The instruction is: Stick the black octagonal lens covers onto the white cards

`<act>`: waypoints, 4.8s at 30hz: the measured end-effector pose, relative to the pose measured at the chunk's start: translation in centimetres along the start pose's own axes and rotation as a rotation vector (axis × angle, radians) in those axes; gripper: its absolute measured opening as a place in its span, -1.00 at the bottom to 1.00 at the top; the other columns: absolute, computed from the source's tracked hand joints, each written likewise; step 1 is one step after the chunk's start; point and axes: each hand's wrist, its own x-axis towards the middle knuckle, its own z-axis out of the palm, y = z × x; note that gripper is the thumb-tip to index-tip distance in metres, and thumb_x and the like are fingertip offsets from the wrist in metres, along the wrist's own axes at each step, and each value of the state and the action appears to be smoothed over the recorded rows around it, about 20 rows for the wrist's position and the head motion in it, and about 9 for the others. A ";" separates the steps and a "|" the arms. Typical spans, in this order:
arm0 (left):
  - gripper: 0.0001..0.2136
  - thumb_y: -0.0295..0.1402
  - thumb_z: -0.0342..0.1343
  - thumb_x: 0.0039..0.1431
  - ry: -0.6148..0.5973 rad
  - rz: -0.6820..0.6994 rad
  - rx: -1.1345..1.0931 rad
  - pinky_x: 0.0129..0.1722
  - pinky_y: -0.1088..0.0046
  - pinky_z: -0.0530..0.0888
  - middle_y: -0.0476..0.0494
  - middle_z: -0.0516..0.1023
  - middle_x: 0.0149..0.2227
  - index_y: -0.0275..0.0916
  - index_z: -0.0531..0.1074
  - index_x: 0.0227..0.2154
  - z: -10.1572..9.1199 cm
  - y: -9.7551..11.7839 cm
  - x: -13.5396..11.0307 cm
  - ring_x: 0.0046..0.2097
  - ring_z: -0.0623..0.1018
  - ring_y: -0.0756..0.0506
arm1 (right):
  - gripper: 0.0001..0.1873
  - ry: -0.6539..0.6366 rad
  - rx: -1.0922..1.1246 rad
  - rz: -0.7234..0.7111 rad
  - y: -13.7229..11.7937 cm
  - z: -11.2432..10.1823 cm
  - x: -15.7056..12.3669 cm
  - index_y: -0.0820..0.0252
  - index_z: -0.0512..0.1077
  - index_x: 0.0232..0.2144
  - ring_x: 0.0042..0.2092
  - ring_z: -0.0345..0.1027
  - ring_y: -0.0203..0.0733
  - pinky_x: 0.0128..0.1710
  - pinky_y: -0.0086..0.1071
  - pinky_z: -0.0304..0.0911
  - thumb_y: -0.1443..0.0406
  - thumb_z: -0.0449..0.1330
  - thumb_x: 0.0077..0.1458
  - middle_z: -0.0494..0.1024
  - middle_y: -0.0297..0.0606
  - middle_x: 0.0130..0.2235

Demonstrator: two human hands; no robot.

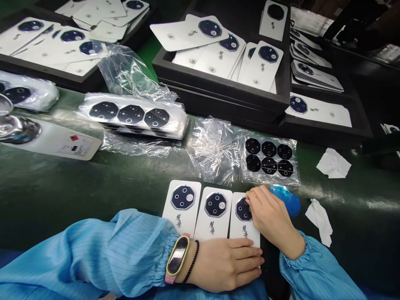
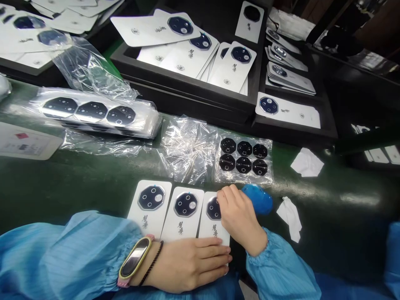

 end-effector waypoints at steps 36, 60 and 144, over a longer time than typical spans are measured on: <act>-0.65 -0.50 -0.24 0.35 0.014 -0.048 0.007 0.19 0.37 0.26 -0.14 0.47 0.06 -0.37 0.44 -0.04 -0.3 -0.2 0.2 0.12 0.42 -0.08 | -0.87 0.053 0.265 0.224 -0.2 0.6 -0.1 0.20 0.33 -0.27 -0.25 0.33 -0.15 -0.28 -0.30 0.32 0.38 -0.03 0.25 0.44 -0.19 -0.31; -0.68 -0.48 -0.20 0.35 -0.003 -0.043 -0.006 0.20 0.37 0.25 -0.16 0.46 0.07 -0.38 0.44 -0.04 -0.3 -0.2 0.3 0.11 0.43 -0.09 | -0.82 0.005 0.212 0.212 -0.5 0.6 0.0 0.18 0.27 -0.36 -0.33 0.28 -0.18 -0.38 -0.33 0.26 0.39 -0.08 0.27 0.40 -0.23 -0.36; -0.67 -0.50 -0.21 0.35 0.049 -0.060 0.006 0.19 0.39 0.25 -0.12 0.49 0.04 -0.36 0.46 -0.07 -0.3 -0.2 0.5 0.10 0.44 -0.08 | -0.83 0.002 0.282 0.194 -0.3 0.7 0.2 0.18 0.23 -0.39 -0.34 0.26 -0.18 -0.36 -0.34 0.25 0.41 -0.06 0.25 0.37 -0.24 -0.38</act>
